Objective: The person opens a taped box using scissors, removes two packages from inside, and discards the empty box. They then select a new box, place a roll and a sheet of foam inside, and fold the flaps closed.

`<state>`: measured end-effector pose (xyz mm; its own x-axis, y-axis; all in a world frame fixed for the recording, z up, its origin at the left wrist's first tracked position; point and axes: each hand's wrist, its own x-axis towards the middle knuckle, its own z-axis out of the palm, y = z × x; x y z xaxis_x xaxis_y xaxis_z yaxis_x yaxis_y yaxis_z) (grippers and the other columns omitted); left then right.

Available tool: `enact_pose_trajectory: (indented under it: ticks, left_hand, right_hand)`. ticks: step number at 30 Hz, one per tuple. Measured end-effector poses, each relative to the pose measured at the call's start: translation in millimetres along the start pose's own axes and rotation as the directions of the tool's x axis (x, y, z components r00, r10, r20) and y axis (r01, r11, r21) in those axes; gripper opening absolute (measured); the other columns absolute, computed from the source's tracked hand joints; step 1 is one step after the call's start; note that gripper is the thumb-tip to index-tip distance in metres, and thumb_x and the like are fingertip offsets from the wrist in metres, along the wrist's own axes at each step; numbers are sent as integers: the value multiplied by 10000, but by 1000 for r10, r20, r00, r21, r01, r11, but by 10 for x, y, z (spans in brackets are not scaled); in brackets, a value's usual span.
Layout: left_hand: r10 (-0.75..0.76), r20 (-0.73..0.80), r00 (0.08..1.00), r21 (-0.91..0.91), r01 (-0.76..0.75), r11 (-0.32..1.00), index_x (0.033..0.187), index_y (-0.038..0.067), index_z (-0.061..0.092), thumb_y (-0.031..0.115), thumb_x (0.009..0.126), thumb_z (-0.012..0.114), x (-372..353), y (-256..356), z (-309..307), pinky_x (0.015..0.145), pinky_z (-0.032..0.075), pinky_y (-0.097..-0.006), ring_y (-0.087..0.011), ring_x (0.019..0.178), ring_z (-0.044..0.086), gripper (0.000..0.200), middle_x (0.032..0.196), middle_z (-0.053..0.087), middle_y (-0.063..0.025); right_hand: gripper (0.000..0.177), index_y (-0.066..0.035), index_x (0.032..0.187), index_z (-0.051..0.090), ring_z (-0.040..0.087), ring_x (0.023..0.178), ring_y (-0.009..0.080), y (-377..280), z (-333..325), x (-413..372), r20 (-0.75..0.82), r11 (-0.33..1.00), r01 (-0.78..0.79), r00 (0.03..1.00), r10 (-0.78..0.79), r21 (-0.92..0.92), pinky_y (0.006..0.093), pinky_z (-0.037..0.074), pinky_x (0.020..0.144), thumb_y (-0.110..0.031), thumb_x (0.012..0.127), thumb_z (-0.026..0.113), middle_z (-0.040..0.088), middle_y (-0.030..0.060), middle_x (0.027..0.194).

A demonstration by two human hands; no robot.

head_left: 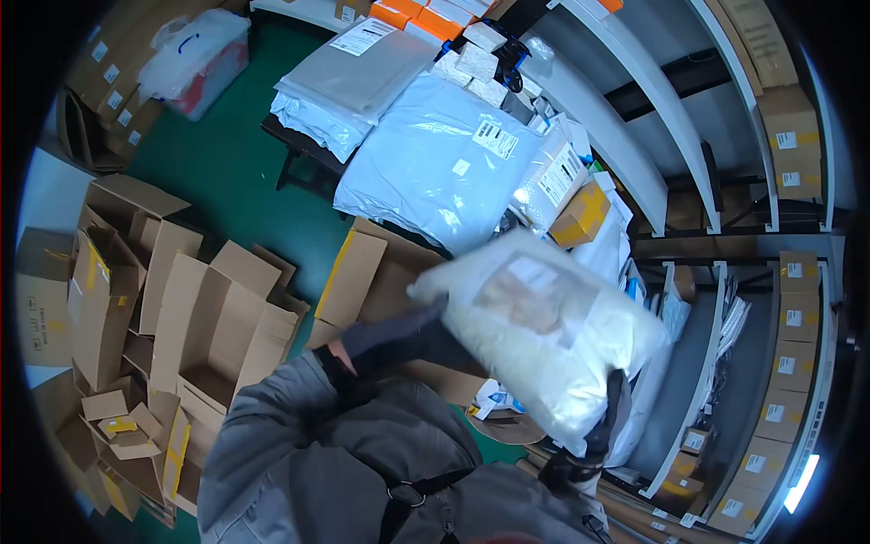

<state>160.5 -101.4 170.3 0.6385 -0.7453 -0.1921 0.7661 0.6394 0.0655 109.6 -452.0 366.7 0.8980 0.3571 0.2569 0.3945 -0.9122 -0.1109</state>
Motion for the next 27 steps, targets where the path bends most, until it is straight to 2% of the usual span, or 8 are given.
enact_pose_trajectory:
  ticks: [3,5,7,11,13,16,21,27]
  left_hand:
    - [370,79,926,-172,-353,920,1642,1,317,523,1138,447,214,673,399,1268,373,-513,-337,1466,497,738,1650,442,-195]
    - [445,92,891,-93,-437,895,1635,-6,333,512,1139,453,485,1117,419,1268,372,-511,-329,1485,475,728,1645,449,-197]
    - [591,179,786,-157,-570,806,1639,-4,329,431,1141,495,695,1531,425,1239,419,-474,-305,1433,529,682,1622,474,-174]
    - [626,-80,776,198,-603,773,1613,-1,401,383,1110,574,1002,2020,-328,1154,493,-404,-258,1341,603,657,1515,580,-140]
    - [576,-410,707,687,-177,705,1607,12,427,257,1088,627,960,2076,-598,1102,515,-367,-223,1322,607,607,1436,621,-121]
    - [694,-310,650,863,-114,492,1558,-24,490,220,1043,699,563,1893,-1005,1024,542,-347,-182,1198,662,606,1342,672,-99]
    - [971,174,161,909,354,-222,1528,-25,496,266,901,847,-592,899,-908,981,570,-414,-283,1140,715,775,1323,700,-164]
    - [816,-374,440,819,569,69,1539,12,433,327,812,889,-1020,193,-1148,969,572,-448,-374,1172,714,915,1413,655,-234]
  right_hand:
    - [679,66,1368,634,668,1121,423,-456,379,894,164,289,-415,770,616,863,518,517,983,-480,971,714,672,253,1320]
    - [569,55,1330,651,686,1053,342,-81,756,1407,-309,966,254,923,-228,45,426,537,919,-416,1012,681,697,238,1203]
    - [425,36,1266,684,687,957,273,-181,1023,2144,223,738,-512,858,462,440,385,536,831,-326,1049,635,706,212,1075]
    - [307,-5,1291,666,684,912,398,47,2058,2740,32,975,36,999,-44,217,446,542,825,-170,1070,531,720,228,1021]
    - [313,11,1254,678,698,921,319,542,3229,2693,582,100,-630,759,294,770,403,551,865,-204,1098,513,738,181,1011]
    - [302,-8,1168,753,729,924,213,-81,2980,2348,351,711,-443,892,286,547,347,550,833,-239,1092,575,791,150,976]
    - [327,32,1233,738,742,1037,260,-76,3081,1080,319,503,-577,799,509,643,352,558,926,-218,1076,598,792,175,1081]
    - [522,46,1429,620,707,1173,316,-22,2473,-67,-33,701,-647,728,685,299,379,524,1045,-261,1016,707,721,221,1308]
